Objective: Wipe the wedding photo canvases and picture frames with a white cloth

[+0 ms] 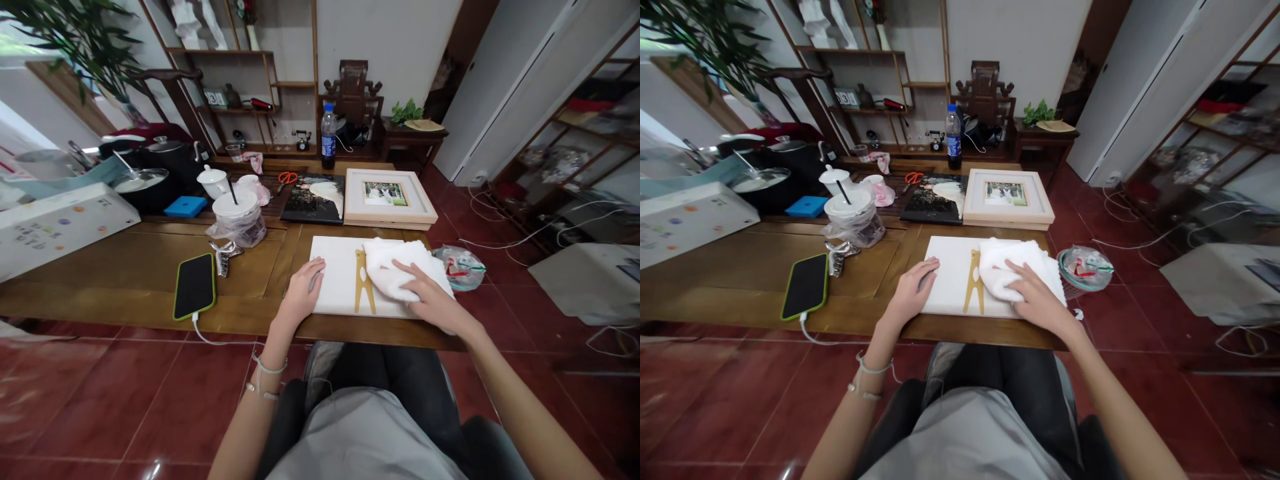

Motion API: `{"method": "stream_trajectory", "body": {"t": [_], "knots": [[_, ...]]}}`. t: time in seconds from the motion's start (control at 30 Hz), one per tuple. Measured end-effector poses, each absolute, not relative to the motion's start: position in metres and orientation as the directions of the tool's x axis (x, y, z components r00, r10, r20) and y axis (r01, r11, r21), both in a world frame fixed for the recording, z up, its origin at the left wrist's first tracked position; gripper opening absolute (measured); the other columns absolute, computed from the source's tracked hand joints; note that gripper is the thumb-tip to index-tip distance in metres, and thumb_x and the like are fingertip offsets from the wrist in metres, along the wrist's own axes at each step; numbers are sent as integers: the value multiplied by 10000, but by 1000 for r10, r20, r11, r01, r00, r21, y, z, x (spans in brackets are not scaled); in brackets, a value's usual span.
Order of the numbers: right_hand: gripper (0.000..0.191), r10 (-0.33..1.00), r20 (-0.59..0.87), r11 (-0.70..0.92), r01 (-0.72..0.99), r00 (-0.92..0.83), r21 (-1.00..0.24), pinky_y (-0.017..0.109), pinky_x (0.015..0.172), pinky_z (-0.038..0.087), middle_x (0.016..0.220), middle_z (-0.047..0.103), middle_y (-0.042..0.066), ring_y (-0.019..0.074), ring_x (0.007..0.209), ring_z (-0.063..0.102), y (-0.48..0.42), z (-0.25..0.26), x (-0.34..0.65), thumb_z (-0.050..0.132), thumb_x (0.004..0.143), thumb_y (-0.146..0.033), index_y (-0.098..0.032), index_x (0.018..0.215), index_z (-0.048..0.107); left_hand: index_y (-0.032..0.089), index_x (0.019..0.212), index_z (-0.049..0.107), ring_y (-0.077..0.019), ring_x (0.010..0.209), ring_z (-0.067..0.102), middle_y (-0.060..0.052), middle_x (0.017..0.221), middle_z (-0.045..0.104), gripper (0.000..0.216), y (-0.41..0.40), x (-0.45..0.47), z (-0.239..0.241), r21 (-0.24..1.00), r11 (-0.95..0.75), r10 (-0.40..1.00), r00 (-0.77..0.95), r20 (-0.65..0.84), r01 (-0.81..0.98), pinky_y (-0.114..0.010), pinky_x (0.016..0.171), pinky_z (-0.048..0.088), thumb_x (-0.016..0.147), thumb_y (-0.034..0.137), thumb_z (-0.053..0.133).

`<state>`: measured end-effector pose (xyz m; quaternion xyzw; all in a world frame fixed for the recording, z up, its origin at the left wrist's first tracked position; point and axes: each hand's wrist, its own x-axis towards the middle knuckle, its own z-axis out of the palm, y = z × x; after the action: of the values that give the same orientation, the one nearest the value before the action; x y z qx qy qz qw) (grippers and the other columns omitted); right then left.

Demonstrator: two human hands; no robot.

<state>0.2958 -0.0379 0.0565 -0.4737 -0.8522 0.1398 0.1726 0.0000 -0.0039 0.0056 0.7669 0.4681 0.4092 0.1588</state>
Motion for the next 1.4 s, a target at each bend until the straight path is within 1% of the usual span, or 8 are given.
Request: {"method": "stream_trajectory", "body": {"t": [0.23, 0.3, 0.43, 0.67, 0.9, 1.03, 1.17, 1.4], "knots": [[432, 905, 148, 425, 843, -398, -329, 539, 1106, 153, 1302, 545, 134, 261, 1365, 256, 27, 48, 265, 426, 705, -93, -142, 1089, 619, 159, 1068, 626, -223, 1152, 569, -117, 1177, 637, 250, -4, 0, 5, 631, -507, 850, 218, 480, 587, -427, 1026, 434, 887, 173, 453], [470, 912, 144, 410, 862, -384, -297, 551, 1102, 139, 1330, 519, 139, 278, 1368, 240, 32, 47, 253, 411, 711, -83, -126, 1137, 605, 157, 1068, 627, -220, 1153, 568, -118, 1174, 638, 250, -4, 0, 4, 635, -501, 853, 212, 476, 588, -418, 1030, 433, 884, 171, 458], [509, 886, 143, 463, 859, -441, -219, 632, 1067, 124, 1451, 371, 112, 332, 1374, 192, 22, 48, 234, 411, 695, -64, -138, 1162, 600, 170, 1066, 627, -217, 1155, 567, -108, 1178, 637, 249, -3, 1, 4, 644, -486, 862, 202, 465, 590, -421, 1030, 433, 881, 167, 461], [411, 802, 17, 591, 790, -597, -162, 668, 1052, 146, 1481, 320, 76, 364, 1383, 133, -34, 67, 224, 428, 601, -5, -146, 886, 689, 158, 1068, 626, -216, 1155, 565, -114, 1177, 636, 250, -4, 1, 4, 647, -487, 861, 199, 467, 587, -413, 1033, 431, 882, 159, 458], [410, 765, -75, 609, 756, -640, -242, 653, 1071, 150, 1481, 325, 41, 329, 1396, 100, -87, 83, 222, 426, 568, 16, -183, 822, 679, 169, 1063, 623, -218, 1144, 574, -112, 1171, 638, 247, -3, 0, 3, 636, -504, 851, 211, 480, 585, -425, 1011, 450, 881, 163, 455], [375, 769, -72, 593, 751, -635, -289, 634, 1082, 154, 1470, 346, 22, 312, 1395, 123, -91, 84, 225, 420, 564, 6, -189, 774, 662, 168, 1066, 622, -220, 1145, 572, -113, 1177, 635, 249, -2, 0, 2, 631, -511, 847, 216, 486, 584, -430, 1011, 449, 882, 163, 453], [440, 793, -22, 570, 753, -609, -328, 629, 1077, 165, 1465, 356, 20, 291, 1395, 140, -70, 77, 230, 400, 594, 1, -195, 891, 658, 147, 1067, 624, -224, 1147, 570, -129, 1172, 636, 251, -3, 0, 3, 635, -508, 850, 219, 479, 582, -420, 1019, 441, 884, 159, 454], [541, 873, 9, 472, 838, -488, -275, 705, 1006, 175, 1473, 333, 82, 334, 1389, 134, 2, 65, 216, 401, 670, -46, -167, 1165, 583, 143, 1062, 626, -225, 1154, 566, -130, 1172, 635, 247, -2, 0, 3, 646, -501, 855, 212, 473, 576, -411, 1026, 437, 884, 158, 455]]}}
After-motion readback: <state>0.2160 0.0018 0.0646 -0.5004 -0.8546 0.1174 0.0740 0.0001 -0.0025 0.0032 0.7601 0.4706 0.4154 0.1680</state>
